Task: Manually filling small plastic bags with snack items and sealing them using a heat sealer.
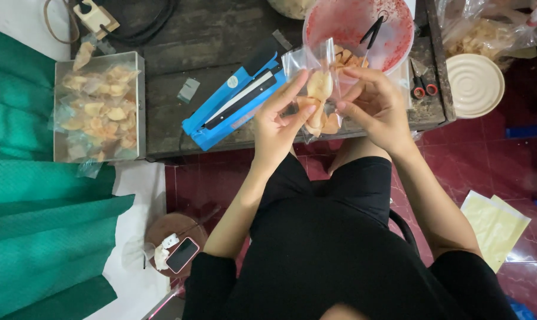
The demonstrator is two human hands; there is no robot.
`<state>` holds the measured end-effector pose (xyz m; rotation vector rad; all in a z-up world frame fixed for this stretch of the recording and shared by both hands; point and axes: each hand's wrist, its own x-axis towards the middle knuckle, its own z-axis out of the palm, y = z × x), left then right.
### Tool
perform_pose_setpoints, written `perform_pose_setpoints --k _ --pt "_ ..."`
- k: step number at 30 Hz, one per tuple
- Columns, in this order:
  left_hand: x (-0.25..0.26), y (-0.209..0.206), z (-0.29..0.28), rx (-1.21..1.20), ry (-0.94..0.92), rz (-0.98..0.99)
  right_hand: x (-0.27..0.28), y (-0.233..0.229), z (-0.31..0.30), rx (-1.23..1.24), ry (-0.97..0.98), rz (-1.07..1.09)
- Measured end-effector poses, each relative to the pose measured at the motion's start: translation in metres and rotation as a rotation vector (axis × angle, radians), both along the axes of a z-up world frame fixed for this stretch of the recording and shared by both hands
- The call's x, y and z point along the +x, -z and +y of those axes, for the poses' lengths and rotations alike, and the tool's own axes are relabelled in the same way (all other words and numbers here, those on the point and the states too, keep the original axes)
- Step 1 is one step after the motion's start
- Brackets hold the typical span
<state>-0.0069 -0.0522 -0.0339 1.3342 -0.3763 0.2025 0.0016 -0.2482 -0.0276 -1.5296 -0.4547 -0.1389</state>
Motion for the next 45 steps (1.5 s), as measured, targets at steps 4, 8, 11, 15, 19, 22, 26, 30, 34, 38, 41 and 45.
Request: perform_pose_setpoints --k 4,8,11,15,19,22,26,30,34,38,41,45 --pt "-0.001 0.003 -0.003 -0.019 -0.006 0.002 0.000 -0.001 0.000 0.017 0.003 -0.023" --pt "-0.003 -0.003 -0.003 -0.018 -0.028 -0.004 -0.003 -0.014 0.000 0.010 -0.020 -0.033" --pt "-0.008 -0.012 -0.001 0.000 -0.032 -0.005 -0.006 -0.015 -0.002 0.003 -0.067 0.027" --pt "-0.009 -0.012 -0.002 0.012 -0.027 -0.019 -0.009 -0.010 -0.002 -0.007 -0.041 0.082" --pt "-0.006 -0.005 -0.005 -0.041 -0.043 -0.015 -0.010 -0.015 0.001 0.038 -0.036 0.084" --pt "-0.008 -0.007 -0.008 -0.040 -0.048 0.050 -0.008 -0.014 0.000 0.039 -0.022 0.088" --pt "-0.013 -0.020 -0.012 0.042 0.064 0.071 -0.004 -0.003 -0.012 0.016 0.038 0.067" --pt "-0.009 -0.010 -0.014 0.197 0.161 0.088 -0.012 -0.011 -0.012 0.017 0.079 0.066" --pt "-0.009 -0.021 -0.013 0.188 0.197 0.049 -0.008 0.001 -0.020 -0.014 0.091 0.030" --pt "-0.010 -0.031 -0.011 0.220 0.191 -0.015 -0.017 -0.024 -0.013 -0.100 -0.028 0.038" --pt "-0.009 -0.029 -0.009 0.244 0.220 -0.010 -0.019 -0.033 -0.012 -0.106 -0.037 0.083" --pt "-0.007 -0.025 -0.007 0.274 0.260 -0.008 -0.018 -0.036 -0.014 -0.125 -0.030 0.100"
